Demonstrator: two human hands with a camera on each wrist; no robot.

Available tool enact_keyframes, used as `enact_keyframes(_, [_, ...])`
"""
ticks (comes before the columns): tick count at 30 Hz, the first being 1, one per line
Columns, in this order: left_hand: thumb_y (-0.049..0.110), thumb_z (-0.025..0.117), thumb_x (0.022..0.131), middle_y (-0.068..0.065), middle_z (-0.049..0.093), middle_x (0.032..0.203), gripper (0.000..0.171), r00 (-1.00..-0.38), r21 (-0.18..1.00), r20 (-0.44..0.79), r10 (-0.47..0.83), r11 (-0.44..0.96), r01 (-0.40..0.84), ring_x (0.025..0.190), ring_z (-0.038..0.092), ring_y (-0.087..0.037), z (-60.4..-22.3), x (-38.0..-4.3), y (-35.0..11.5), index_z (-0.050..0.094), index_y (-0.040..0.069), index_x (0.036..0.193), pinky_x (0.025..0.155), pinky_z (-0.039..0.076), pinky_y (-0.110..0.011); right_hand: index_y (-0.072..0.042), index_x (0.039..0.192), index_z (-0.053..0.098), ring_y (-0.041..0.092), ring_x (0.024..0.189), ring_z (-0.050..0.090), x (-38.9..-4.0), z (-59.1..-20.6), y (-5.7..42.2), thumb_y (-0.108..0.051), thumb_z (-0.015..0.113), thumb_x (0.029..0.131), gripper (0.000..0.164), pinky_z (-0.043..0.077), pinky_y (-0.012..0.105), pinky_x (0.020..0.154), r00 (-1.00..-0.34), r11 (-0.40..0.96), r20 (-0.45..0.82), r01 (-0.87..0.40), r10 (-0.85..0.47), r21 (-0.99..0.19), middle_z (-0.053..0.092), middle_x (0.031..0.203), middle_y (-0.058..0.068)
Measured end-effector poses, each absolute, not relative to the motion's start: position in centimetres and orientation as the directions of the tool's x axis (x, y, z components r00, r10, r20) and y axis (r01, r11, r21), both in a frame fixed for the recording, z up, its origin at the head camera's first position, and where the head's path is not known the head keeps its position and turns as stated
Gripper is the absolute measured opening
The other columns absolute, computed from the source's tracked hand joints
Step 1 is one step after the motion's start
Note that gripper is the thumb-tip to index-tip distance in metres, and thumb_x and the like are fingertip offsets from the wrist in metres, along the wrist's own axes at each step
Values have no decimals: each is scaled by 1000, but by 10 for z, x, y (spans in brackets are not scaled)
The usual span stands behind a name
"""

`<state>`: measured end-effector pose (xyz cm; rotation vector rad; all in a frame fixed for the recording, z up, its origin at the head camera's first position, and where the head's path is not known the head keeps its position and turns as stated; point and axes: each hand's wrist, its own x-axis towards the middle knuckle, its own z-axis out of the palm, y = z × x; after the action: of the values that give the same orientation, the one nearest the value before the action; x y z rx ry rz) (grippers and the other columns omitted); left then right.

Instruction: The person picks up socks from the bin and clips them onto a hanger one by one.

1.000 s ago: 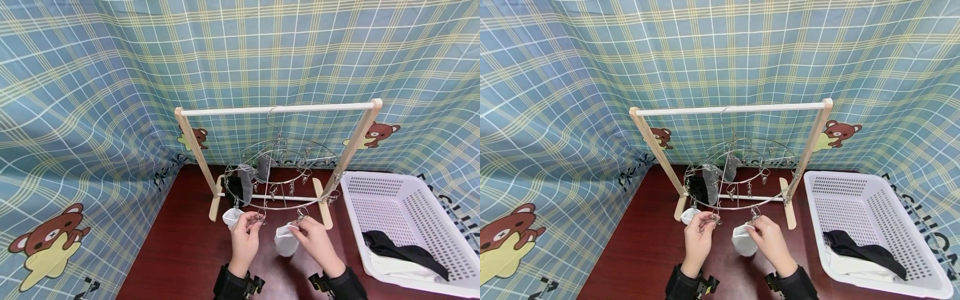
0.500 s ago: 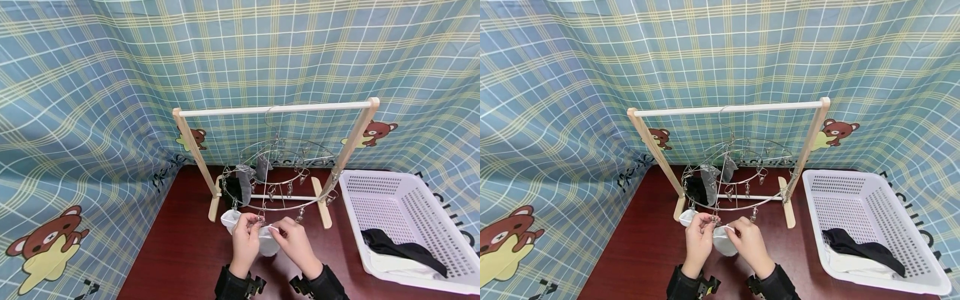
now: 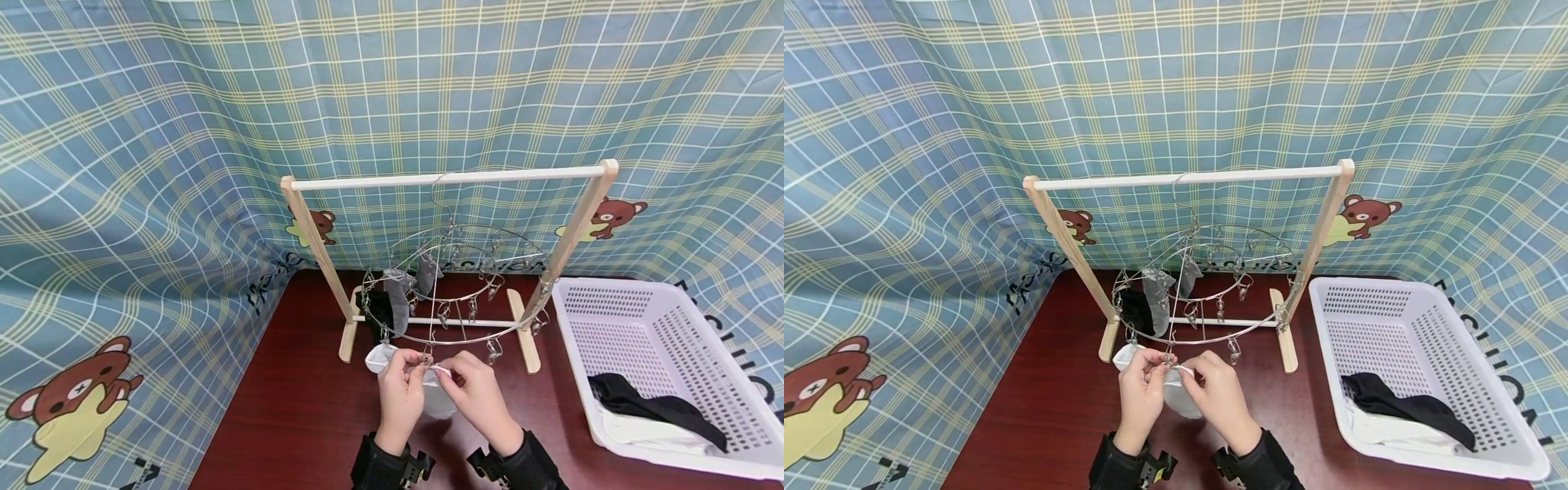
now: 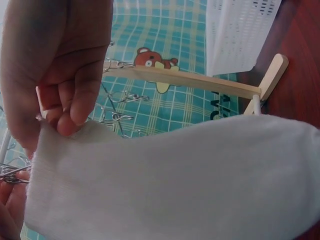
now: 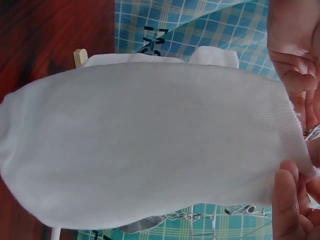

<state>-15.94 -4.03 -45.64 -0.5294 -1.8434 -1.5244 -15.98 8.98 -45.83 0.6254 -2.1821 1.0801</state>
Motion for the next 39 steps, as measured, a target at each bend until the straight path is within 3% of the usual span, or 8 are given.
enact_keyframes(11, [-21,60,69,-16,62,75,21,-702,703,705,-102,228,673,54,56,-24,-450,-158,-41,52,-5,81,44,44,-15,-11,78,64,1,61,50,-159,-450,86,5,71,67,21,44,10,51,-661,536,737,-677,-140,-504,52,73,-8])
enact_keyframes(16, [-25,59,65,-20,60,74,24,-691,696,712,-123,252,672,60,59,-28,-431,-150,-40,51,-9,80,42,44,-16,-11,80,64,2,61,52,-158,-448,85,4,71,67,20,46,12,51,-660,532,736,-681,-151,-502,53,74,-7])
enact_keyframes(21, [-23,60,66,-20,59,75,24,-674,688,722,-155,267,675,61,59,-27,-431,-151,-41,52,-9,83,37,39,-14,-7,86,64,5,62,54,-155,-444,86,-9,64,77,9,47,13,53,-650,517,738,-701,-182,-490,54,77,-5])
enact_keyframes(25, [-17,63,69,-18,61,78,23,-685,703,708,-172,262,661,48,53,-17,-445,-156,-43,55,-7,88,34,35,-12,-4,88,63,9,63,57,-150,-437,88,-22,53,87,20,48,12,56,-617,483,759,-739,-207,-469,55,79,-2])
enact_keyframes(30, [-11,64,73,-18,62,81,21,-686,712,700,-198,259,652,42,49,-14,-454,-159,-45,57,-5,92,34,37,-13,-1,87,63,9,62,54,-149,-423,91,-20,50,89,23,46,10,57,-460,444,859,-833,-225,-330,56,79,1])
enact_keyframes(35, [-13,63,73,-19,63,82,22,-677,717,696,-237,269,643,60,59,-21,-455,-160,-49,58,-6,93,41,45,-16,3,79,64,16,63,53,-154,-402,99,-11,53,88,21,45,16,57,-222,388,944,-914,-244,-114,57,75,7])
enact_keyframes(39, [-16,63,71,-19,63,83,23,-675,722,692,-257,268,638,69,61,-24,-454,-160,-53,58,-7,92,47,48,-18,5,75,64,25,65,54,-159,-386,109,-10,54,87,22,46,24,63,-119,419,968,-908,-222,-16,59,74,12])
